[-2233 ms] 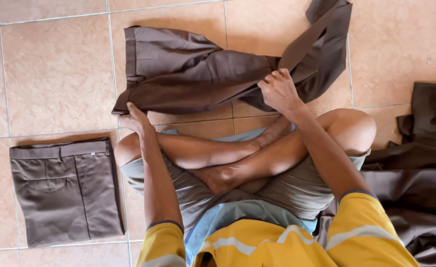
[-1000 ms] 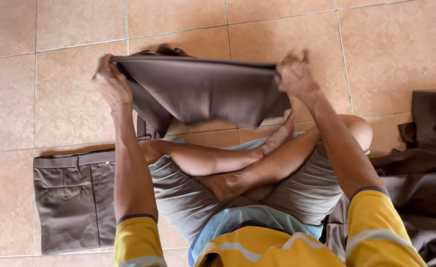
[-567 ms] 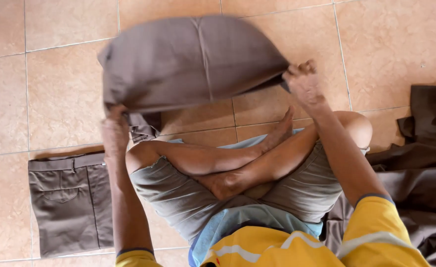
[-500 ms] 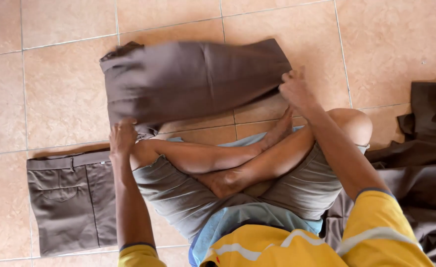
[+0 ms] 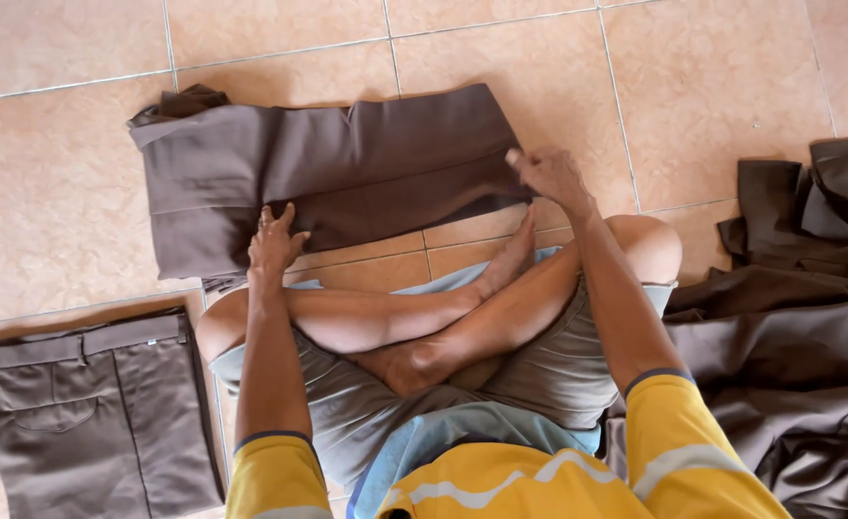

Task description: The person sits cross-legged on a tiled floor and folds a pair of brown trousers by hand. They smooth the fabric, fold the legs together, and then fold the garment into a compact rectangle, placing it on a stack of previously folded trousers.

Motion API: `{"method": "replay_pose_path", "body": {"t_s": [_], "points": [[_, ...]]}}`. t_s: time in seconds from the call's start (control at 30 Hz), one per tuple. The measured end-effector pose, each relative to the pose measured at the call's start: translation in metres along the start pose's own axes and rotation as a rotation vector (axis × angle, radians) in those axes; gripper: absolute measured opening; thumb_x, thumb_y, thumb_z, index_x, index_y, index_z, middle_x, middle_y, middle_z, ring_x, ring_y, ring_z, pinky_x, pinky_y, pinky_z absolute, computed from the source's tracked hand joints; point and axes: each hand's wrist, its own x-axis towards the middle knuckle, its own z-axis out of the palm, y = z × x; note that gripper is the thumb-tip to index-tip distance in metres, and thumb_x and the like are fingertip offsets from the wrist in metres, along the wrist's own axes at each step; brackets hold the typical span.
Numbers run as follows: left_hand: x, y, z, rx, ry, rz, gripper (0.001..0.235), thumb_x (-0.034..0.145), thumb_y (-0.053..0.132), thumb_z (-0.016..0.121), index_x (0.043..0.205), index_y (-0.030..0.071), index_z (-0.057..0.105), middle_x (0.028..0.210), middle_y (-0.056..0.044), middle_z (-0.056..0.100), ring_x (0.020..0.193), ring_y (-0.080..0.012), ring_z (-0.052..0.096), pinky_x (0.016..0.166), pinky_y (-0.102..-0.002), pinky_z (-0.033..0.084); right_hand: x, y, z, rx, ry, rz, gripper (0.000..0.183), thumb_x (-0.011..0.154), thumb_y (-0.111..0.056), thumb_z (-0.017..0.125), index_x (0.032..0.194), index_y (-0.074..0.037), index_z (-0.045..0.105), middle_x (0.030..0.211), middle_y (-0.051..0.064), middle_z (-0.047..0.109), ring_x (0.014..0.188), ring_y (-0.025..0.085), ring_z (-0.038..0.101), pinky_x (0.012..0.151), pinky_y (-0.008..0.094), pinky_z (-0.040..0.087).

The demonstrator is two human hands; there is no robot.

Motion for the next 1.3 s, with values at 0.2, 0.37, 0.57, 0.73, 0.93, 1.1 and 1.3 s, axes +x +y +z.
{"method": "replay_pose_path", "body": {"t_s": [0.2,0.37,0.57,0.73,0.93,1.1,1.3], "points": [[-0.013,0.005,0.02,0.146,0.162,0.0,0.082,0.094,0.06,0.062,0.161,0.019,0.04,0.159,-0.031,0.031,0.145,-0.0478,0.043,0.109,-0.069,0.041,0.009,-0.013,0.017,0.115,-0.126,0.138,0.091,0.087,-0.067,0.063,0.135,0.009,0.051,0.137,0.035,0.059,0.13,0.05,0.056,0.104,0.063,0.046],[-0.017,0.019,0.023,0.087,0.148,-0.045,0.089,0.096,0.066,0.053,0.164,0.015,0.029,0.163,-0.034,0.021,0.151,-0.0495,0.029,0.113,-0.076,0.029,0.032,-0.011,0.031,0.288,0.197,-0.002,0.054,0.075,-0.03,0.081,0.117,-0.002,0.064,0.112,0.026,0.071,0.106,0.048,0.069,0.082,0.055,0.055],[-0.023,0.03,0.01,0.069,0.064,-0.093,0.092,0.097,0.065,0.051,0.166,0.013,0.02,0.164,-0.034,0.015,0.154,-0.0486,0.02,0.116,-0.075,0.024,0.045,0.034,0.043,0.301,0.11,0.225,0.088,0.077,-0.046,0.084,0.137,0.006,0.047,0.129,0.029,0.063,0.121,0.044,0.061,0.092,0.054,0.053],[-0.03,0.035,0.001,0.046,0.02,-0.118,0.094,0.095,0.062,0.055,0.166,0.012,0.019,0.165,-0.034,0.015,0.154,-0.0479,0.02,0.116,-0.075,0.023,0.045,0.039,0.05,0.402,-0.067,0.335,0.077,0.076,-0.055,0.083,0.125,0.003,0.068,0.124,0.029,0.068,0.114,0.044,0.067,0.079,0.054,0.058],[-0.037,0.04,-0.004,0.07,-0.025,-0.191,0.096,0.092,0.063,0.054,0.167,0.017,0.015,0.167,-0.03,0.013,0.156,-0.0441,0.019,0.118,-0.073,0.021,0.074,0.061,0.066,0.354,0.047,0.284,0.063,0.072,-0.037,0.087,0.124,-0.006,0.072,0.121,0.023,0.07,0.115,0.041,0.067,0.084,0.052,0.058],[-0.054,0.057,-0.021,0.086,0.249,0.004,0.088,0.09,0.055,0.065,0.156,0.003,0.042,0.166,-0.031,0.022,0.155,-0.047,0.017,0.117,-0.076,0.007,0.027,0.014,0.014,0.462,-0.075,0.454,0.091,0.081,-0.068,0.078,0.136,0.002,0.06,0.136,0.028,0.061,0.124,0.043,0.062,0.091,0.055,0.057],[-0.043,0.061,-0.011,0.012,0.089,0.005,0.09,0.096,0.064,0.053,0.165,0.016,0.022,0.17,-0.022,0.014,0.154,-0.0473,0.018,0.116,-0.078,0.02,0.068,0.059,0.063,0.571,0.116,0.212,0.04,0.075,-0.026,0.086,0.107,-0.005,0.072,0.096,0.011,0.069,0.094,0.028,0.066,0.077,0.042,0.051]]}}
